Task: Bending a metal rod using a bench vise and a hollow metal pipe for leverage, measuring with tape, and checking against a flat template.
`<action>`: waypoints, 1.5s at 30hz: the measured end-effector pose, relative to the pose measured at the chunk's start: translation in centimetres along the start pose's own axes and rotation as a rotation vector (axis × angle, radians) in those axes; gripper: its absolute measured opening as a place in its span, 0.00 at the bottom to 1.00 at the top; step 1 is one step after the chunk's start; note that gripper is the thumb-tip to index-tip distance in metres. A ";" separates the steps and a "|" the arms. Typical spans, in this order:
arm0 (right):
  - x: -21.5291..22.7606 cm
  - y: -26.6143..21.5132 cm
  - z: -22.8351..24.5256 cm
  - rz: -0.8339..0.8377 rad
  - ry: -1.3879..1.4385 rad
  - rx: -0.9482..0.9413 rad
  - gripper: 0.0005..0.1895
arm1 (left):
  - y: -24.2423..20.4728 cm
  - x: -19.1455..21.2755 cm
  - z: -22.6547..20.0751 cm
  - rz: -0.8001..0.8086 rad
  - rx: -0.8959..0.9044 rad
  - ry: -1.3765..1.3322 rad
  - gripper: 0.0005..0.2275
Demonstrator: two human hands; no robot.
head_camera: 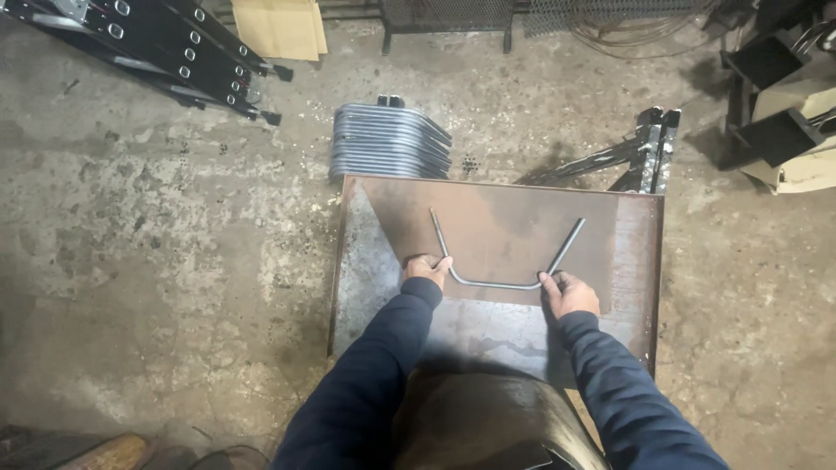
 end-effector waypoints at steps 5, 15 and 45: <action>-0.5 0.0 -0.3 0.013 0.005 -0.041 0.26 | -0.1 -0.1 0.0 -0.016 0.045 -0.004 0.15; -0.7 0.1 -0.2 -0.002 -0.002 -0.023 0.25 | 0.1 0.0 -0.3 -0.016 0.001 -0.029 0.15; 2.3 1.7 -0.8 0.174 -0.088 -0.065 0.35 | 1.6 0.5 1.0 0.045 0.072 0.167 0.20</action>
Point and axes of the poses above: each hand's wrist, its own y-axis towards the middle knuckle, its own x-axis out of the back of the hand, z = x × y, the point moved 3 cm from there along y, towards the middle knuckle, and after that the axes turned 13 degrees about -y, right-handed, at the moved point
